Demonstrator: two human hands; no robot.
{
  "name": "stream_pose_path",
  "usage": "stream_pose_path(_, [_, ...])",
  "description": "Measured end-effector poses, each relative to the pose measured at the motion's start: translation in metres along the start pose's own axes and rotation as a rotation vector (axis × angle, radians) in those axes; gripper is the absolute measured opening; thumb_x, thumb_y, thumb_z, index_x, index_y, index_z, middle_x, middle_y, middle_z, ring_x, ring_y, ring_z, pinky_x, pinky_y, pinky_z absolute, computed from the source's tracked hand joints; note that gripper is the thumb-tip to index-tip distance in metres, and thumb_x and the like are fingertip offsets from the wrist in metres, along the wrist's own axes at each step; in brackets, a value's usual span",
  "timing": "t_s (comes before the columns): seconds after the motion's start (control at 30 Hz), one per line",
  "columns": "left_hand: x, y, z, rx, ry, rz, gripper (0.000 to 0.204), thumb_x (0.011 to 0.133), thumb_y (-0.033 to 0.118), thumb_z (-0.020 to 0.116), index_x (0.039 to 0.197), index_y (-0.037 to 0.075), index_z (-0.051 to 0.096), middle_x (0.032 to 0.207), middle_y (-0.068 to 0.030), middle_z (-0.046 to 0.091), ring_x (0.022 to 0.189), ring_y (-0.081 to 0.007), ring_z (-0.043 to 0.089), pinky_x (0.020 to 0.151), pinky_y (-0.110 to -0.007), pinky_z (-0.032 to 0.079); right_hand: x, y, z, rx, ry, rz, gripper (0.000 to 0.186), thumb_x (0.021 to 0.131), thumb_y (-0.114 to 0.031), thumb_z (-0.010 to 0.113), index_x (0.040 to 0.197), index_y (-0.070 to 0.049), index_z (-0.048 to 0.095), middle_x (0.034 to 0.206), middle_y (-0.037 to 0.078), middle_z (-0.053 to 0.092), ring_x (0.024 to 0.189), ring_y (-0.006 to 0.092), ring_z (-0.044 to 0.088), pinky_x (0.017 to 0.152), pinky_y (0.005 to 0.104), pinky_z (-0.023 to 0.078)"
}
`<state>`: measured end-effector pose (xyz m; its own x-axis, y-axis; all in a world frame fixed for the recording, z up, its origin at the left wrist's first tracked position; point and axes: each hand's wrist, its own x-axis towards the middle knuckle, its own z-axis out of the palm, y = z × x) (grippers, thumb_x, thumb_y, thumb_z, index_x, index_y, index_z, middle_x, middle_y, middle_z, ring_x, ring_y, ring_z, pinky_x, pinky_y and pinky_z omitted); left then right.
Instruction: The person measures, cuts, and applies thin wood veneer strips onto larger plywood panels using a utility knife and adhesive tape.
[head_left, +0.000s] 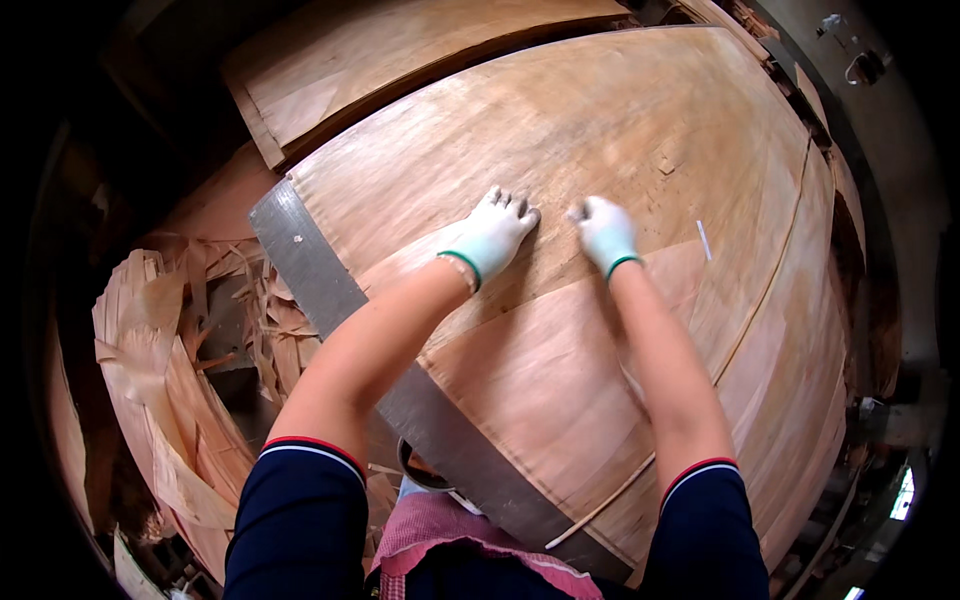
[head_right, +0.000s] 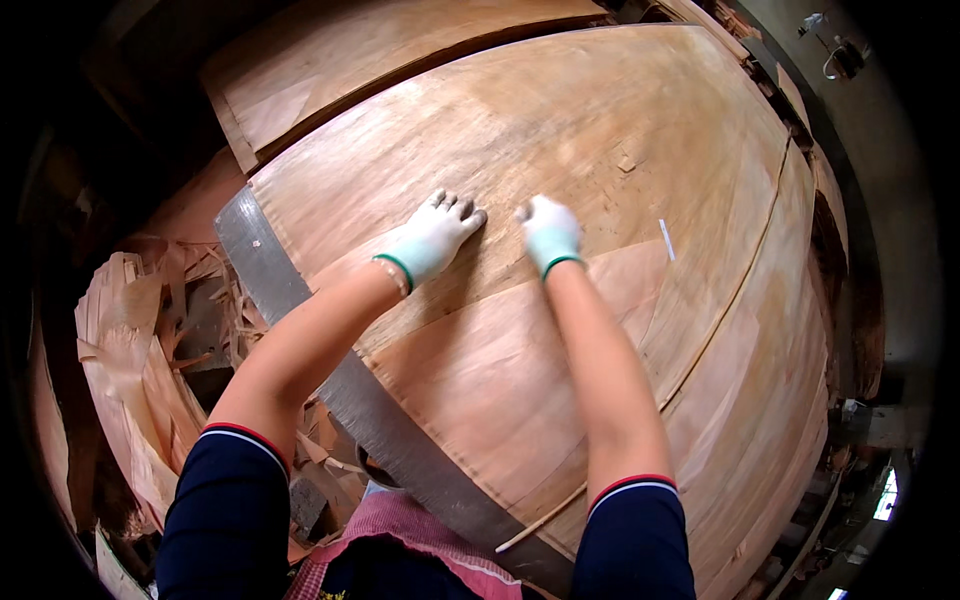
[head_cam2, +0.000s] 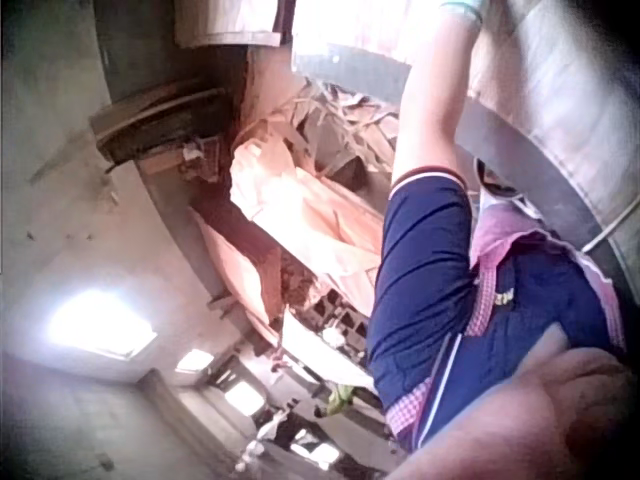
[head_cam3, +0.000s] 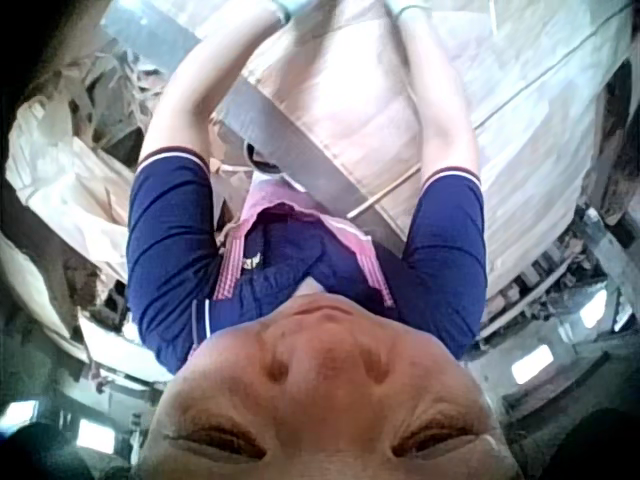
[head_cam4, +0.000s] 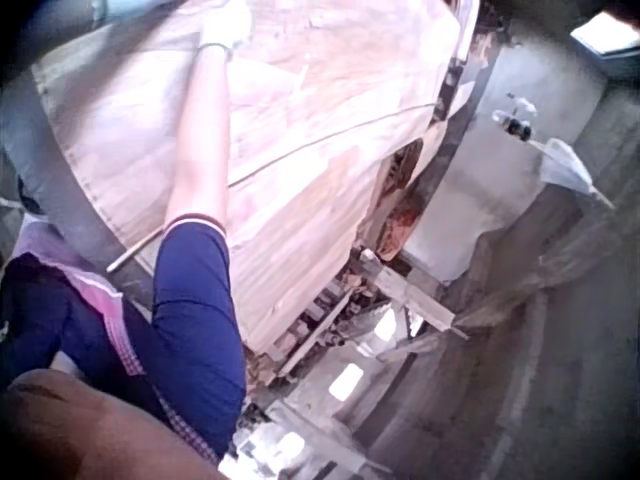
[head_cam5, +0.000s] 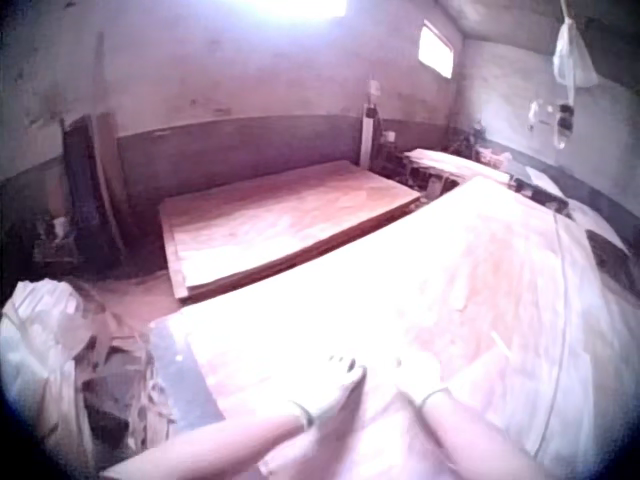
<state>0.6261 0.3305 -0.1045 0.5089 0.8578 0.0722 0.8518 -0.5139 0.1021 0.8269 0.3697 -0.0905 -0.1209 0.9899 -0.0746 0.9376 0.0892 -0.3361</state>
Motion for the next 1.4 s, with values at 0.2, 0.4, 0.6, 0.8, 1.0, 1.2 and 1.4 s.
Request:
stream_pose_path(0.2, [-0.092, 0.048, -0.043, -1.619, 0.183, -0.244, 0.036, 0.09, 0.013, 0.065, 0.122, 0.0, 0.054, 0.121, -0.0147, 0.058, 0.117, -0.0208, 0.054, 0.091, -0.034, 0.05, -0.125, -0.075, -0.042, 0.558, -0.098, -0.161, 0.022, 0.095, -0.026, 0.058, 0.096, -0.004, 0.06, 0.074, 0.016, 0.063, 0.065, 0.0265, 0.063, 0.058, 0.0377, 0.048])
stream_pose_path(0.4, [-0.23, 0.103, -0.103, -1.971, 0.023, -0.683, 0.014, 0.094, 0.011, 0.061, 0.102, 0.001, 0.059, 0.092, -0.0066, 0.064, 0.084, -0.0137, 0.062, 0.071, -0.027, 0.054, -0.269, -0.115, -0.052, 0.558, -0.145, -0.246, 0.011, 0.09, -0.012, 0.063, 0.098, -0.006, 0.057, 0.08, 0.018, 0.063, 0.069, 0.0382, 0.063, 0.058, 0.0419, 0.049])
stream_pose_path(0.6, [-0.254, 0.11, -0.116, -2.086, 0.0, -0.739, 0.019, 0.092, 0.01, 0.063, 0.109, 0.001, 0.059, 0.09, -0.0037, 0.061, 0.087, -0.011, 0.06, 0.077, -0.025, 0.051, -0.302, -0.117, -0.047, 0.691, -0.24, -0.076, 0.013, 0.089, -0.009, 0.064, 0.098, -0.004, 0.056, 0.079, 0.017, 0.064, 0.07, 0.0345, 0.065, 0.061, 0.0388, 0.05])
stream_pose_path(0.8, [-0.254, 0.088, -0.105, -1.667, 0.152, -0.768, 0.017, 0.095, 0.02, 0.059, 0.097, 0.004, 0.058, 0.084, -0.0068, 0.064, 0.071, -0.0134, 0.063, 0.063, -0.025, 0.055, -0.305, -0.123, -0.044, 0.639, -0.241, -0.058, 0.014, 0.091, -0.012, 0.063, 0.098, -0.001, 0.058, 0.076, 0.015, 0.065, 0.065, 0.0231, 0.065, 0.061, 0.0333, 0.049])
stream_pose_path(1.0, [-0.219, -0.033, -0.041, -0.746, 0.65, -0.821, 0.008, 0.089, 0.014, 0.063, 0.092, 0.007, 0.062, 0.086, -0.0109, 0.064, 0.079, -0.025, 0.061, 0.073, -0.036, 0.048, -0.296, -0.076, 0.02, 0.816, -0.31, 0.167, 0.014, 0.092, -0.012, 0.063, 0.087, 0.001, 0.062, 0.07, 0.003, 0.061, 0.063, 0.0065, 0.054, 0.058, 0.0248, 0.046])
stream_pose_path(1.2, [-0.179, -0.063, 0.008, -0.224, 0.595, -0.925, 0.013, 0.078, 0.019, 0.071, 0.089, 0.012, 0.067, 0.099, -0.0099, 0.063, 0.102, -0.0307, 0.057, 0.095, -0.042, 0.04, -0.292, -0.065, 0.059, 1.041, -0.399, 0.361, 0.012, 0.092, -0.009, 0.062, 0.085, 0.001, 0.062, 0.068, 0.002, 0.059, 0.058, 0.0084, 0.052, 0.052, 0.0241, 0.041])
stream_pose_path(1.4, [-0.19, -0.065, 0.006, -0.013, 0.281, -0.795, 0.026, 0.09, 0.028, 0.059, 0.112, 0.015, 0.063, 0.116, -0.0088, 0.06, 0.121, -0.0255, 0.049, 0.107, -0.04, 0.034, -0.291, -0.07, 0.055, 1.136, -0.426, 0.452, 0.011, 0.09, -0.008, 0.065, 0.087, 0.002, 0.061, 0.069, 0.004, 0.061, 0.057, 0.0104, 0.054, 0.053, 0.0249, 0.044])
